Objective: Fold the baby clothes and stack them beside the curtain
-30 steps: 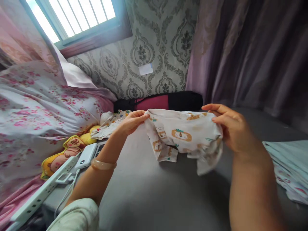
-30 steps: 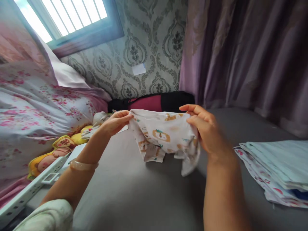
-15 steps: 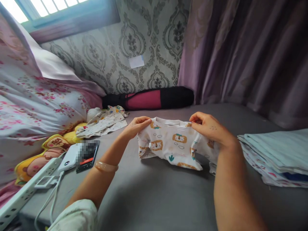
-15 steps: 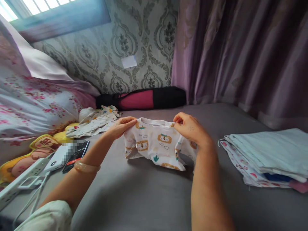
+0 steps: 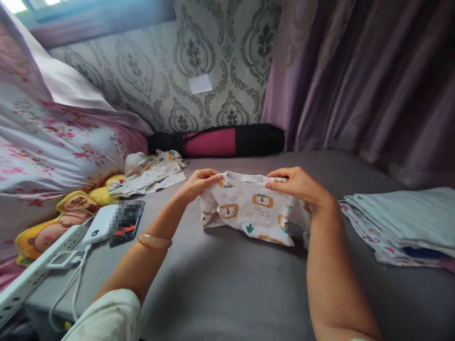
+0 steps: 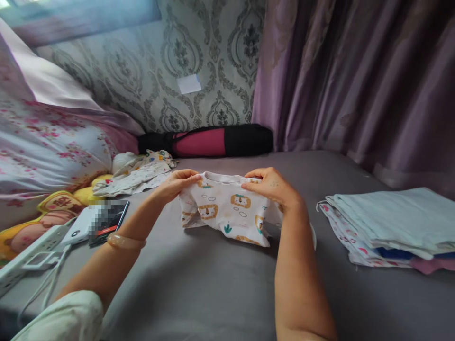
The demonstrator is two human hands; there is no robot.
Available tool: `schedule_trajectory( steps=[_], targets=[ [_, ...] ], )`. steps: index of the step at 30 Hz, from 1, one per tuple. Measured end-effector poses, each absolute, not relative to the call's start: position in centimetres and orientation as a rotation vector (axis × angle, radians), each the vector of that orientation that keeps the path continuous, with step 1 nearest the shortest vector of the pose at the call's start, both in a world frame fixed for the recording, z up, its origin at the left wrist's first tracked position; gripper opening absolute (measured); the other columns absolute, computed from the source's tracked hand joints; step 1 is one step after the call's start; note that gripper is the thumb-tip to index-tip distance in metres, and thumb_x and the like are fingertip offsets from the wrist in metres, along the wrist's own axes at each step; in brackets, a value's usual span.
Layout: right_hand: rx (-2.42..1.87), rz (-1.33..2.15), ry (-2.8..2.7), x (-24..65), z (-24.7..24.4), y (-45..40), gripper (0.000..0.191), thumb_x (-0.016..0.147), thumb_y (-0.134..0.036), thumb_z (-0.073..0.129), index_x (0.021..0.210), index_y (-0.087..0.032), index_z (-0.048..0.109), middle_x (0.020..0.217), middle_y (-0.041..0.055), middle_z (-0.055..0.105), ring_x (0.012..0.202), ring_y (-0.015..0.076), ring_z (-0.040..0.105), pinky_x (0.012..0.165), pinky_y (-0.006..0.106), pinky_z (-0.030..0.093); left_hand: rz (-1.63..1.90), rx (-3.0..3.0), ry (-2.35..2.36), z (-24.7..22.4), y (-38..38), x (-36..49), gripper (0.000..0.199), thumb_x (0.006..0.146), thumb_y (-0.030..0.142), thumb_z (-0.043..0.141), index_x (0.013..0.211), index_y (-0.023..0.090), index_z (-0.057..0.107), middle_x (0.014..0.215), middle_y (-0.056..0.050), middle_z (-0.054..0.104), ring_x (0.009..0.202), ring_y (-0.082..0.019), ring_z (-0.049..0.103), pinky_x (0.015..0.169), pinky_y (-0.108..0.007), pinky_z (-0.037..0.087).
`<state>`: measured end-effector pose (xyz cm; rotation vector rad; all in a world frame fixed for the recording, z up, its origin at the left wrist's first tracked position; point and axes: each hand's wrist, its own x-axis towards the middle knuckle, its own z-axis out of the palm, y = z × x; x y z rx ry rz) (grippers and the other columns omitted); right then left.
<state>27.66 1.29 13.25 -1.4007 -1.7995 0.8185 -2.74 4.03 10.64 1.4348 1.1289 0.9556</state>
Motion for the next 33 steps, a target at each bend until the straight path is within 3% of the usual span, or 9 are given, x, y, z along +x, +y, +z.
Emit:
schedule_trajectory(
  steps=[6, 9, 17, 25, 33],
  targets=[
    [-1.281, 0.709, -1.753, 26.8, 13.6, 1.3, 0.026, 0.069, -0.043, 0.072, 0.081, -0.020, 0.075, 0.083, 0.0034, 0.071, 0.077, 0.0197, 0.064, 0.066, 0.029, 0.048, 0.995, 1.427, 1.118, 10.9, 3.4, -2.1, 0.044, 0.063, 0.047, 0.081, 0.095, 0.018, 0.070, 0.083, -0.004, 0.072, 0.067, -0.014, 0.064, 0.060, -0.024, 0.047],
    [-1.200, 0.706, -1.741, 26.8, 14.0, 0.9, 0.023, 0.071, -0.042, 0.070, 0.079, -0.021, 0.074, 0.084, 0.0026, 0.071, 0.080, 0.0193, 0.063, 0.071, 0.029, 0.048, 0.998, 1.411, 1.118, 10.7, 3.3, -1.7, 0.041, 0.065, 0.049, 0.079, 0.090, 0.017, 0.072, 0.080, -0.004, 0.071, 0.064, -0.013, 0.062, 0.058, -0.023, 0.046],
    [-1.212, 0.679, -1.628, 27.1, 12.9, 2.2, 0.031, 0.076, -0.049, 0.064, 0.077, -0.019, 0.070, 0.071, 0.0022, 0.067, 0.065, 0.0176, 0.059, 0.059, 0.028, 0.045, 0.964, 1.390, 1.186, 9.4, 4.2, -1.1, 0.041, 0.070, 0.057, 0.072, 0.080, 0.017, 0.069, 0.066, 0.000, 0.065, 0.049, -0.008, 0.052, 0.043, -0.019, 0.031],
    [-1.323, 0.521, -1.808, 28.0, 11.6, 3.3, 0.037, 0.083, -0.049, 0.058, 0.097, -0.019, 0.074, 0.085, 0.0032, 0.073, 0.077, 0.0211, 0.064, 0.070, 0.031, 0.049, 0.732, 1.619, 1.071, 10.4, 3.9, -4.0, 0.041, 0.069, 0.054, 0.074, 0.080, 0.016, 0.068, 0.066, 0.000, 0.061, 0.054, -0.009, 0.050, 0.047, -0.020, 0.034],
    [-1.216, 0.631, -2.132, 27.2, 15.9, 0.6, 0.035, 0.086, -0.047, 0.057, 0.107, -0.024, 0.072, 0.099, 0.0029, 0.073, 0.089, 0.0219, 0.066, 0.078, 0.033, 0.052, 1.021, 1.603, 1.085, 12.4, 1.6, -5.9, 0.039, 0.072, 0.053, 0.071, 0.087, 0.017, 0.066, 0.071, 0.000, 0.063, 0.058, -0.010, 0.054, 0.051, -0.020, 0.041]
  ],
)
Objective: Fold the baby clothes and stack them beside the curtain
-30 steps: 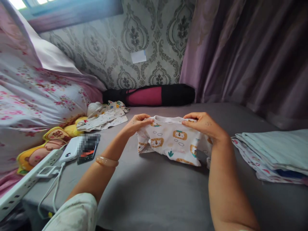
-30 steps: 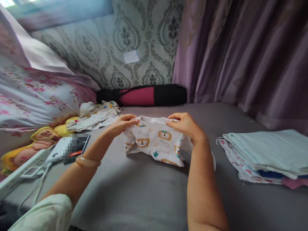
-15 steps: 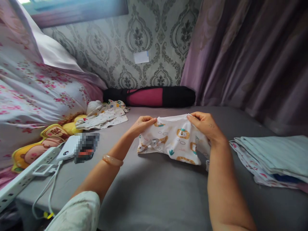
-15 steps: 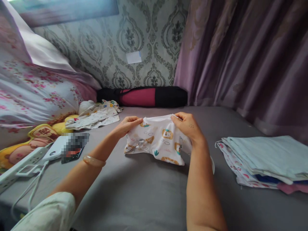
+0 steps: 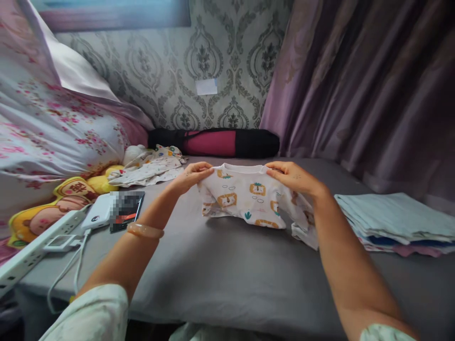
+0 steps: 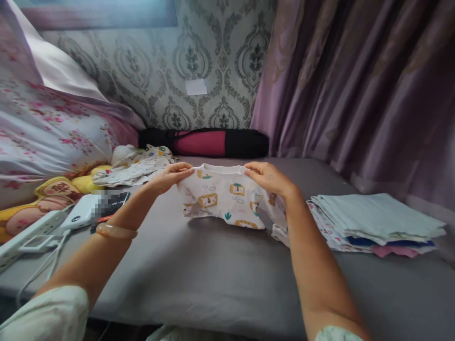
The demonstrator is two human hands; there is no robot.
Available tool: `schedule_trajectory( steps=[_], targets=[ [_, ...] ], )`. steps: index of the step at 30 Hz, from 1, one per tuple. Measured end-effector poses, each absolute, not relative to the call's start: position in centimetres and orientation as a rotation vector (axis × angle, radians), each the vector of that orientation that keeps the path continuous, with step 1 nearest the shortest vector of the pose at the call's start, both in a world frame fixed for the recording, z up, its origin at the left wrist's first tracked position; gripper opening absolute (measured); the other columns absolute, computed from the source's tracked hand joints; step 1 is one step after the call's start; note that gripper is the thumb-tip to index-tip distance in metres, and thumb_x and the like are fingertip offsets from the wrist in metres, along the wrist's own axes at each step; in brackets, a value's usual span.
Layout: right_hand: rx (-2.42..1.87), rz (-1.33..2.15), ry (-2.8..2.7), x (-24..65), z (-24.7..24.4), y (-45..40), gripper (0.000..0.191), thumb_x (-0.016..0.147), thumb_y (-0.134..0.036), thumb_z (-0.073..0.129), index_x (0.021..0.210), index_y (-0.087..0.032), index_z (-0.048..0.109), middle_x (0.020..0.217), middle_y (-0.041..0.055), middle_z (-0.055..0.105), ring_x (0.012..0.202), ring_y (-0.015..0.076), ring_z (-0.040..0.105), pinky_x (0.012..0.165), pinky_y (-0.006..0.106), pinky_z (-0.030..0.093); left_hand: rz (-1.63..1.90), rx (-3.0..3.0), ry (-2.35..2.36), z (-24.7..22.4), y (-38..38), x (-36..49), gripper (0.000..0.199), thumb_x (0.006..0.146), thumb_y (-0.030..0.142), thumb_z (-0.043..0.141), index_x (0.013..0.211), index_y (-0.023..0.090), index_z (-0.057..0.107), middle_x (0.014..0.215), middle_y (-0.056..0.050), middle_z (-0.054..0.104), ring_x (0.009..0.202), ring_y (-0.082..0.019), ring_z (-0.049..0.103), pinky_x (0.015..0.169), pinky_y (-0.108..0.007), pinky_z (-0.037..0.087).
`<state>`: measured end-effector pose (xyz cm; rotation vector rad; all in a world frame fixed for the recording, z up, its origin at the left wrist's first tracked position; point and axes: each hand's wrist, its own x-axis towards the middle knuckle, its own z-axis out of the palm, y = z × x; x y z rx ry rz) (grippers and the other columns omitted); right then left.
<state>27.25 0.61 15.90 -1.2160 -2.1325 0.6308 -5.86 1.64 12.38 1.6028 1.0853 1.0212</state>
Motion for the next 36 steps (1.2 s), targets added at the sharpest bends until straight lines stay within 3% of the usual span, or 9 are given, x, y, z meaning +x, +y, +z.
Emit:
schedule_trajectory(
  steps=[5, 13, 17, 20, 22, 25, 28, 33, 36],
  targets=[
    [-1.201, 0.663, -2.262, 27.9, 20.7, -0.8, 0.042, 0.082, -0.050, 0.061, 0.115, -0.024, 0.067, 0.084, 0.0013, 0.072, 0.076, 0.0193, 0.066, 0.065, 0.029, 0.052, 1.163, 1.874, 1.119, 18.0, -0.2, -7.2, 0.038, 0.074, 0.051, 0.070, 0.086, 0.015, 0.067, 0.072, -0.002, 0.065, 0.060, -0.010, 0.055, 0.052, -0.020, 0.041],
    [-1.306, 0.427, -2.110, 28.0, 26.4, -0.1, 0.032, 0.067, -0.053, 0.079, 0.072, -0.022, 0.073, 0.064, 0.0037, 0.068, 0.066, 0.0208, 0.063, 0.056, 0.031, 0.047, 1.285, 2.373, 1.383, 25.9, -1.1, -8.3, 0.020, 0.079, 0.037, 0.065, 0.078, 0.018, 0.069, 0.063, -0.001, 0.058, 0.068, -0.015, 0.057, 0.059, -0.024, 0.042],
    [-1.306, 0.208, -2.108, 27.4, 28.1, -0.1, 0.033, 0.070, -0.053, 0.076, 0.074, -0.020, 0.074, 0.063, 0.0027, 0.066, 0.065, 0.0189, 0.060, 0.060, 0.031, 0.044, 1.303, 2.600, 1.358, 26.8, -0.2, -8.3, 0.016, 0.075, 0.034, 0.066, 0.071, 0.018, 0.069, 0.064, 0.000, 0.057, 0.068, -0.014, 0.055, 0.065, -0.026, 0.043],
    [-1.165, -0.119, -1.947, 26.6, 29.1, -0.9, 0.033, 0.082, -0.050, 0.066, 0.090, -0.019, 0.075, 0.083, 0.0056, 0.071, 0.077, 0.0199, 0.062, 0.070, 0.033, 0.044, 1.866, 2.504, 1.360, 27.3, 0.1, -8.1, 0.020, 0.080, 0.035, 0.063, 0.079, 0.017, 0.071, 0.074, -0.002, 0.060, 0.073, -0.014, 0.054, 0.073, -0.027, 0.044],
    [-1.107, -0.327, -1.972, 26.2, 29.2, -1.0, 0.030, 0.086, -0.047, 0.062, 0.088, -0.020, 0.075, 0.096, 0.0068, 0.070, 0.089, 0.0222, 0.061, 0.081, 0.037, 0.042, 2.013, 2.432, 1.347, 27.3, 0.3, -7.8, 0.021, 0.081, 0.036, 0.063, 0.081, 0.017, 0.071, 0.079, -0.002, 0.061, 0.078, -0.014, 0.055, 0.077, -0.028, 0.044],
    [-1.134, -0.569, -2.011, 26.2, 28.8, -0.2, 0.030, 0.088, -0.048, 0.059, 0.083, -0.023, 0.074, 0.110, 0.0073, 0.068, 0.106, 0.0280, 0.056, 0.094, 0.046, 0.034, 1.852, 2.471, 1.330, 26.5, 1.1, -7.3, 0.018, 0.076, 0.036, 0.068, 0.077, 0.018, 0.071, 0.088, -0.003, 0.064, 0.088, -0.016, 0.056, 0.082, -0.028, 0.044],
    [-1.154, -0.681, -1.913, 26.7, 28.2, 1.0, 0.034, 0.090, -0.052, 0.054, 0.092, -0.024, 0.074, 0.113, 0.0080, 0.066, 0.113, 0.0315, 0.049, 0.096, 0.050, 0.030, 1.782, 2.419, 1.345, 25.5, 2.1, -7.0, 0.018, 0.075, 0.036, 0.069, 0.076, 0.018, 0.071, 0.092, -0.003, 0.065, 0.092, -0.017, 0.058, 0.084, -0.028, 0.044],
    [-1.204, -0.612, -1.973, 27.1, 27.3, 2.4, 0.036, 0.090, -0.054, 0.052, 0.087, -0.026, 0.074, 0.101, 0.0064, 0.067, 0.109, 0.0301, 0.051, 0.096, 0.051, 0.029, 1.613, 2.339, 1.410, 24.9, 3.6, -6.7, 0.018, 0.072, 0.036, 0.069, 0.075, 0.018, 0.071, 0.083, -0.004, 0.067, 0.086, -0.018, 0.059, 0.079, -0.028, 0.045],
    [-1.245, -0.470, -1.948, 27.1, 27.0, 3.0, 0.039, 0.086, -0.056, 0.056, 0.080, -0.022, 0.074, 0.096, 0.0081, 0.069, 0.099, 0.0275, 0.057, 0.089, 0.045, 0.036, 1.539, 2.279, 1.431, 24.6, 4.5, -6.3, 0.017, 0.069, 0.034, 0.071, 0.074, 0.018, 0.070, 0.075, -0.003, 0.065, 0.078, -0.017, 0.057, 0.073, -0.026, 0.045]
  ],
)
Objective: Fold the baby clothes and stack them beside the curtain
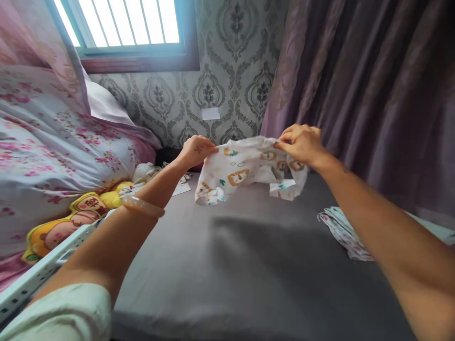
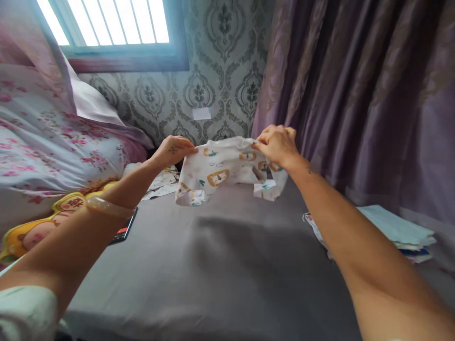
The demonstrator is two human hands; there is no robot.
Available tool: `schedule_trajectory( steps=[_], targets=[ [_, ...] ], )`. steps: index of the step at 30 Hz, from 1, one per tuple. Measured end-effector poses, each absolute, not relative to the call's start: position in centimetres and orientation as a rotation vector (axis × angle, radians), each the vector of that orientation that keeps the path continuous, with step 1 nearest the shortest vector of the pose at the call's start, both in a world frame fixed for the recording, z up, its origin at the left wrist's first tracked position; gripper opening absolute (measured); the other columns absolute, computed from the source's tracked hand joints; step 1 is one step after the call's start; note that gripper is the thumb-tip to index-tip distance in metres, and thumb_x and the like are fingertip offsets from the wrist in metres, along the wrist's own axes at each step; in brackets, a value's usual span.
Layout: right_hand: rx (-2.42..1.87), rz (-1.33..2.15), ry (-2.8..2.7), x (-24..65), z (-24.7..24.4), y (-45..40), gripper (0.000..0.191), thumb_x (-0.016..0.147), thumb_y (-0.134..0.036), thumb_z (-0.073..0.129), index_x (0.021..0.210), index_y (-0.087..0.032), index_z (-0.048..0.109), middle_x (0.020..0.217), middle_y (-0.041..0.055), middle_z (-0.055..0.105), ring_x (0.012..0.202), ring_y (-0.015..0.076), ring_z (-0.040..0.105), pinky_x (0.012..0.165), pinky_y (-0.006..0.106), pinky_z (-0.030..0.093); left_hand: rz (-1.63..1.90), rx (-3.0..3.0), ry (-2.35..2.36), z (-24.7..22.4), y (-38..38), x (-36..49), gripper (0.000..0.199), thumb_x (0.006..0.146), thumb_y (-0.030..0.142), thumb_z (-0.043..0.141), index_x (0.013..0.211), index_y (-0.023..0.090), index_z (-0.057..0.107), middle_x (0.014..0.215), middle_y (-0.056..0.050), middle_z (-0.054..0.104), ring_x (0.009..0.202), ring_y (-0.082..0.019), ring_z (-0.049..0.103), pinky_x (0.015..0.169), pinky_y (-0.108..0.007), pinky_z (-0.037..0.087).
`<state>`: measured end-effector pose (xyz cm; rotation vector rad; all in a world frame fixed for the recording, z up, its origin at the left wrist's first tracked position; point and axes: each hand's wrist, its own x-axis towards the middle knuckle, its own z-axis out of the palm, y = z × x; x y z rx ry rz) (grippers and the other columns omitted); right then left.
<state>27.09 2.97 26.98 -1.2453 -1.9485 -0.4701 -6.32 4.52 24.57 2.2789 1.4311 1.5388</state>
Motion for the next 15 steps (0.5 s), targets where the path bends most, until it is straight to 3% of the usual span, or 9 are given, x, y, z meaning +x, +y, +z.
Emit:
schedule_trajectory(
  steps=[6, 15],
  targets=[
    [-1.293, -0.082, -1.968, 27.2, 25.6, 3.8, 0.047, 0.078, -0.065, 0.060, 0.078, -0.020, 0.072, 0.073, 0.0047, 0.069, 0.071, 0.0199, 0.060, 0.065, 0.031, 0.042, 1.644, 2.038, 1.403, 23.2, 6.2, -5.6, 0.014, 0.076, 0.030, 0.060, 0.075, 0.017, 0.064, 0.066, 0.001, 0.057, 0.063, -0.012, 0.049, 0.059, -0.022, 0.039],
    [-1.283, -0.034, -1.840, 26.7, 24.2, 4.2, 0.052, 0.082, -0.068, 0.052, 0.084, -0.018, 0.067, 0.072, 0.0040, 0.065, 0.064, 0.0164, 0.053, 0.060, 0.029, 0.038, 1.654, 1.817, 1.429, 22.6, 5.4, -3.5, 0.008, 0.082, 0.026, 0.052, 0.080, 0.019, 0.055, 0.066, 0.003, 0.050, 0.056, -0.010, 0.044, 0.052, -0.021, 0.031]
  ],
)
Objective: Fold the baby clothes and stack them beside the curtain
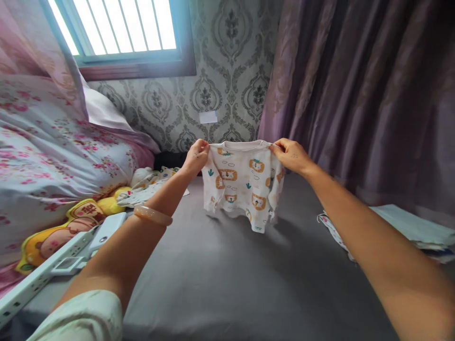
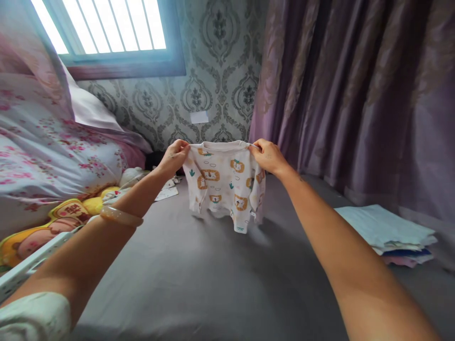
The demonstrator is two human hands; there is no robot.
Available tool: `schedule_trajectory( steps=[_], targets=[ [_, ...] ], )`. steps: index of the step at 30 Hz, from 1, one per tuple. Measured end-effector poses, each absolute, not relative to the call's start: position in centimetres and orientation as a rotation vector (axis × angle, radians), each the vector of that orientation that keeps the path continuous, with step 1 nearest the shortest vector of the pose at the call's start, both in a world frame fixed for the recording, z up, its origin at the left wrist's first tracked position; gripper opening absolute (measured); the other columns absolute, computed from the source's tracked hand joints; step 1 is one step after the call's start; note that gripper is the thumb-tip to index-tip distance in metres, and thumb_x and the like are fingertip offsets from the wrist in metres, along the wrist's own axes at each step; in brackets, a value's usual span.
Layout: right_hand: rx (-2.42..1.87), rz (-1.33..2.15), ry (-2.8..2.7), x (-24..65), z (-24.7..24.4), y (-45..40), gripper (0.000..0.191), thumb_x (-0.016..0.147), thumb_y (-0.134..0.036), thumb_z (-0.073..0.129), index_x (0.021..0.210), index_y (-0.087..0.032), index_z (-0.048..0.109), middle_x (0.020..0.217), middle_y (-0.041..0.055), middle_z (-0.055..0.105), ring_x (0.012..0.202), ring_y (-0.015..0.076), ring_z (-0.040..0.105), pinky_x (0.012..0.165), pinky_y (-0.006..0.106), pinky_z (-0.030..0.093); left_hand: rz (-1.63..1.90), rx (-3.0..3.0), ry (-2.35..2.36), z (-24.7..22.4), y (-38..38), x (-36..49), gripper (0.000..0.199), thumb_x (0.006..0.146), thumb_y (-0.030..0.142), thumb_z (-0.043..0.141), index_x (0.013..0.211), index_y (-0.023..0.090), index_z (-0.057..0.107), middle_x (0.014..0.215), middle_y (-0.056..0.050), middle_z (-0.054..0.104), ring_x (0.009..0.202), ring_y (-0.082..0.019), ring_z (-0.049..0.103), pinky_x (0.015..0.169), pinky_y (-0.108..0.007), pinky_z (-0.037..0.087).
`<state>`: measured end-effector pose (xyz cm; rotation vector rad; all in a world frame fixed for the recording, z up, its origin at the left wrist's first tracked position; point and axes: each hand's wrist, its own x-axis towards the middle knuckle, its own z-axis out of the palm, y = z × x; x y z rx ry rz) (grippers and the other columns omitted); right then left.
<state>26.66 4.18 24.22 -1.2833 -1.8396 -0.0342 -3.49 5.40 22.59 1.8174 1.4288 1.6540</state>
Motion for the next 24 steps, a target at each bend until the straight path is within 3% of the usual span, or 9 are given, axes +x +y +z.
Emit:
schedule_trajectory(
  steps=[8, 16, 20, 24],
  targets=[
    [-1.205, -0.094, -1.816, 26.5, 24.0, 0.8, 0.048, 0.087, -0.066, 0.047, 0.093, -0.022, 0.066, 0.079, 0.0058, 0.067, 0.066, 0.0187, 0.054, 0.064, 0.032, 0.040, 1.759, 1.928, 1.482, 22.9, 2.2, -4.0, 0.012, 0.080, 0.029, 0.055, 0.081, 0.019, 0.061, 0.069, 0.002, 0.051, 0.064, -0.013, 0.047, 0.060, -0.024, 0.037],
    [-1.164, -0.005, -1.843, 27.1, 28.9, -6.1, 0.037, 0.083, -0.058, 0.062, 0.092, -0.024, 0.073, 0.075, 0.0040, 0.070, 0.064, 0.0170, 0.058, 0.055, 0.030, 0.041, 1.887, 2.544, 1.500, 29.2, -5.4, -7.4, 0.018, 0.081, 0.028, 0.063, 0.090, 0.015, 0.073, 0.078, 0.001, 0.051, 0.066, -0.008, 0.046, 0.069, -0.026, 0.040],
    [-1.159, 0.301, -1.918, 27.6, 29.5, -4.4, 0.040, 0.077, -0.061, 0.066, 0.088, -0.023, 0.074, 0.074, 0.0041, 0.071, 0.059, 0.0159, 0.059, 0.049, 0.027, 0.040, 1.670, 2.634, 1.525, 29.8, -4.2, -8.8, 0.018, 0.079, 0.029, 0.065, 0.086, 0.014, 0.074, 0.074, 0.002, 0.051, 0.063, -0.006, 0.046, 0.067, -0.025, 0.040],
    [-1.265, 0.506, -2.157, 27.6, 24.6, 0.8, 0.041, 0.080, -0.061, 0.062, 0.082, -0.022, 0.074, 0.072, 0.0031, 0.071, 0.062, 0.0183, 0.061, 0.053, 0.028, 0.043, 1.213, 2.533, 1.464, 23.9, 1.0, -9.6, 0.016, 0.074, 0.031, 0.064, 0.076, 0.019, 0.074, 0.067, 0.000, 0.057, 0.060, -0.011, 0.049, 0.059, -0.024, 0.039]
  ],
)
